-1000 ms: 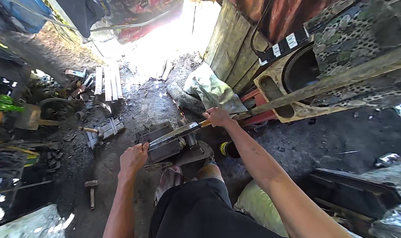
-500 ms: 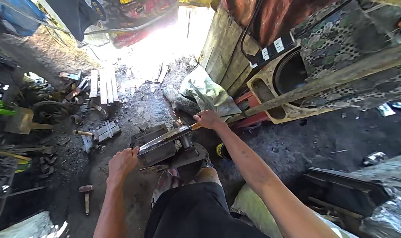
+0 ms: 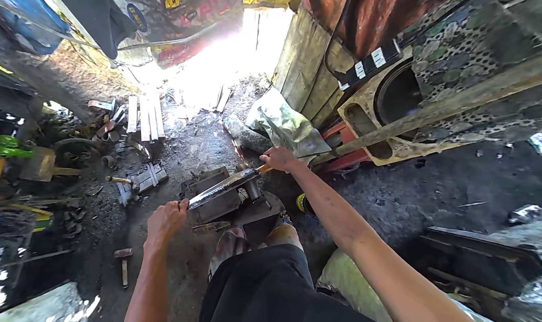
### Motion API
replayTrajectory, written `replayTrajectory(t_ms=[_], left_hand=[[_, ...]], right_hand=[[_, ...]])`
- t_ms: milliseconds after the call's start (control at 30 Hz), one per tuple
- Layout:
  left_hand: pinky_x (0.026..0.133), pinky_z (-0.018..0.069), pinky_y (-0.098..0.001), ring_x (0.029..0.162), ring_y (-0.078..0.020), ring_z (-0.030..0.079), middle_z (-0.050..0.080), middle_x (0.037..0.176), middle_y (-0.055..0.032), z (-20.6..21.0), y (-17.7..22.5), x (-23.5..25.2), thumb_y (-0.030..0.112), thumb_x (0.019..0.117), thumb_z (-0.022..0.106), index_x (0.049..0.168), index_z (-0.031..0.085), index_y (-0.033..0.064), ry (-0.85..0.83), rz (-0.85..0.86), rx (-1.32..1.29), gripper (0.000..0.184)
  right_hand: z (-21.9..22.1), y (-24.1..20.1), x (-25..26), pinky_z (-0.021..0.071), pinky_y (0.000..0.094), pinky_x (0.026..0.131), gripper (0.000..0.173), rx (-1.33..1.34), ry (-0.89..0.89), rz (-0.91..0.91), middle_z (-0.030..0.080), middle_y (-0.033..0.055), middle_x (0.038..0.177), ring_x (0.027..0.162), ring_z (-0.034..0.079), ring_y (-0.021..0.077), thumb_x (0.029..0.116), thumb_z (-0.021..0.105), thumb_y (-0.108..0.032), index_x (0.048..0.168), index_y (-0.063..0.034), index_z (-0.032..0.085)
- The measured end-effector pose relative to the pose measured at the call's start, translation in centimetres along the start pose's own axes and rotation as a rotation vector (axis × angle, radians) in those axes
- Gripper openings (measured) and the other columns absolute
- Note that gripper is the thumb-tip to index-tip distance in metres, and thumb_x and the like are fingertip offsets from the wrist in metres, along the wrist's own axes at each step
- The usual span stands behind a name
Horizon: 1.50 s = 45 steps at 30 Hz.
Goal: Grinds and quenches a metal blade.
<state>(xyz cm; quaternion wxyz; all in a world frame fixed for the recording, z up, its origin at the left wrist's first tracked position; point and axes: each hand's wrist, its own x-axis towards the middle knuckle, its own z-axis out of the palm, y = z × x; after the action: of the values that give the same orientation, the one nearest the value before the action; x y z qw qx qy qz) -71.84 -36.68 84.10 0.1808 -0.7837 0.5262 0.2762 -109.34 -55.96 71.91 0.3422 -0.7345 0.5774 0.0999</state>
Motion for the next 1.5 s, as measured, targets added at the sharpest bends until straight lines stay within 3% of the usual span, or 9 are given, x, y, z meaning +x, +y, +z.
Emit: replayTrajectory(t_ms=[300,400,500,667,967,1100,1167,1233,1500], left_hand=[[0.084,0.0521,-0.0668,0.106,-0.0401,0.069,0.071,0.106,-0.0202,-0.8,3.3,2.0,0.064,0.1048,0.029,0.103,0.07,0.0086,-0.061,0.049,-0.024,0.069],[0.079,0.0515,-0.0696,0.094,-0.0424,0.07,0.07,0.095,-0.0226,-2.0,4.7,4.3,0.066,0.1032,0.035,0.095,0.071,0.0054,-0.023,0.17,-0.144,0.071],[0.071,0.0538,-0.0649,0.073,-0.039,0.068,0.068,0.081,-0.021,-4.6,5.8,6.1,0.073,0.1009,0.034,0.089,0.07,0.0025,-0.039,0.274,-0.284,0.08],[0.062,0.0521,-0.0582,0.058,-0.0316,0.061,0.065,0.068,-0.0147,-8.1,8.7,8.7,0.075,0.1007,0.03,0.077,0.068,0.0054,-0.049,0.387,-0.244,0.083],[0.054,0.0502,-0.049,0.05,-0.025,0.055,0.06,0.062,-0.0115,-9.9,10.1,7.5,0.074,0.101,0.032,0.074,0.065,0.0041,-0.062,0.354,-0.19,0.081],[0.072,0.0498,-0.0723,0.08,-0.0447,0.067,0.067,0.081,-0.0235,-8.8,8.4,6.6,0.075,0.0993,0.035,0.087,0.071,0.0036,0.063,0.359,-0.081,0.081],[0.073,0.0499,-0.0743,0.088,-0.0484,0.068,0.069,0.088,-0.0258,-7.3,7.6,4.9,0.074,0.0991,0.038,0.09,0.071,0.0045,0.16,0.306,-0.077,0.078],[0.077,0.0502,-0.0741,0.094,-0.0486,0.068,0.07,0.094,-0.0262,-5.5,6.8,3.6,0.071,0.101,0.039,0.094,0.072,0.0039,0.176,0.223,-0.054,0.075],[0.081,0.0525,-0.0677,0.102,-0.0433,0.07,0.072,0.102,-0.0216,-0.3,2.8,2.4,0.069,0.1032,0.027,0.102,0.071,0.0088,0.113,0.016,0.038,0.075]], right_hand=[[-2.6,3.2,-1.6,0.0482,0.0676,0.099,0.057,0.051,-0.142,0.149,0.069,0.0233,0.121,0.119,0.064,0.0413,0.1067,0.045,-0.051,0.114,-0.0017,0.073],[-6.9,5.1,-6.9,0.0517,0.0509,0.067,0.073,0.272,-0.19,0.318,0.066,0.019,0.089,0.073,0.061,0.0299,0.1029,0.041,-0.068,0.108,0.0003,0.068],[-10.8,6.9,-13.2,0.0308,0.0229,0.037,0.059,0.731,-0.22,0.233,0.051,0.0004,0.06,0.039,0.036,0.0069,0.1042,0.039,-0.065,0.093,-0.0115,0.061],[-13.3,6.6,-18.6,0.0263,0.0183,0.035,0.047,0.932,-0.18,0.175,0.048,-0.0014,0.058,0.038,0.032,0.0033,0.1081,0.041,-0.052,0.093,-0.0114,0.061],[-11.3,7.9,-17.8,0.0289,0.0188,0.034,0.042,1.026,-0.161,0.25,0.048,-0.0006,0.059,0.036,0.033,0.0038,0.1088,0.04,-0.046,0.095,-0.0113,0.059],[-9.3,7.6,-13.9,0.0393,0.0312,0.044,0.045,0.595,0.025,0.312,0.064,0.0057,0.074,0.047,0.046,0.0124,0.1085,0.043,-0.051,0.112,-0.0135,0.068],[-7.0,7.2,-11.1,0.0517,0.0576,0.072,0.042,0.473,0.176,0.278,0.07,0.019,0.099,0.082,0.065,0.0323,0.1075,0.048,-0.041,0.117,-0.0076,0.071],[-4.6,6.0,-9.1,0.049,0.0692,0.09,0.041,0.466,0.275,0.246,0.069,0.0252,0.108,0.104,0.066,0.0425,0.1067,0.05,-0.037,0.11,-0.0018,0.071],[1.2,2.9,-3.9,0.0514,0.0691,0.083,0.042,0.405,0.265,0.263,0.071,0.0239,0.1,0.099,0.068,0.0437,0.1052,0.047,-0.037,0.1,-0.0036,0.072]])
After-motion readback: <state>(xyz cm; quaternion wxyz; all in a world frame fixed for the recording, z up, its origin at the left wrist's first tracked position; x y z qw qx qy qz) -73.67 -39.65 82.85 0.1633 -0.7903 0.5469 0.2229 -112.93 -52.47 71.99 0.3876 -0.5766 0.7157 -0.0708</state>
